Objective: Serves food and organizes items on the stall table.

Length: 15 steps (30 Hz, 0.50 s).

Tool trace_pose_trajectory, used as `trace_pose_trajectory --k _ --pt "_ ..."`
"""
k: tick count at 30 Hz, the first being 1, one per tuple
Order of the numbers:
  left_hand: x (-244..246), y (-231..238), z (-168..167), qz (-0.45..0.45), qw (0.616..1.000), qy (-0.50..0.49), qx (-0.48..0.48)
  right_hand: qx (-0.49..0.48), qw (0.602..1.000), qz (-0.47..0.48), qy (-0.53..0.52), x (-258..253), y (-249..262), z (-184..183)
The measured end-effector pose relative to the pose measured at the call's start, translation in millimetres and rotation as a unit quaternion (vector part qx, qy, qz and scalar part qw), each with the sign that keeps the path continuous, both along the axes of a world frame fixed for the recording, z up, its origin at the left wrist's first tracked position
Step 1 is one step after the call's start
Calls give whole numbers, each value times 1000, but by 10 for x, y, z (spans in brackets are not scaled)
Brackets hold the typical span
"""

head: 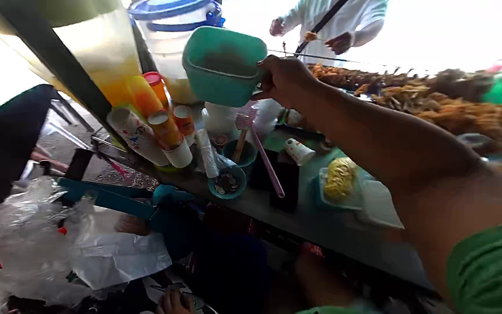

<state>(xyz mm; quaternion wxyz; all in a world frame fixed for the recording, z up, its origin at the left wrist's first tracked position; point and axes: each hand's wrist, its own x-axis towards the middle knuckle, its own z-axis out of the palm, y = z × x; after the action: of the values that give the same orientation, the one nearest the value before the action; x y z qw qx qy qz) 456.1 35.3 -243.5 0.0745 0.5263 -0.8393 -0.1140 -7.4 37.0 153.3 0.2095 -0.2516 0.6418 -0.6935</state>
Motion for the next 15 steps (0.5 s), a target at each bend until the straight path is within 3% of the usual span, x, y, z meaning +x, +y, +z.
trace_pose_trajectory --k 7,12,15 --pt "15 -26 54 -19 1000 9 5 99 992 -9 -73 726 2415 -316" --pt "17 -40 68 -26 999 21 14 204 963 -67 -162 1309 3737 -939" --pt "-158 65 276 -1 994 57 92 238 943 -83 -217 1440 4258 -1420"
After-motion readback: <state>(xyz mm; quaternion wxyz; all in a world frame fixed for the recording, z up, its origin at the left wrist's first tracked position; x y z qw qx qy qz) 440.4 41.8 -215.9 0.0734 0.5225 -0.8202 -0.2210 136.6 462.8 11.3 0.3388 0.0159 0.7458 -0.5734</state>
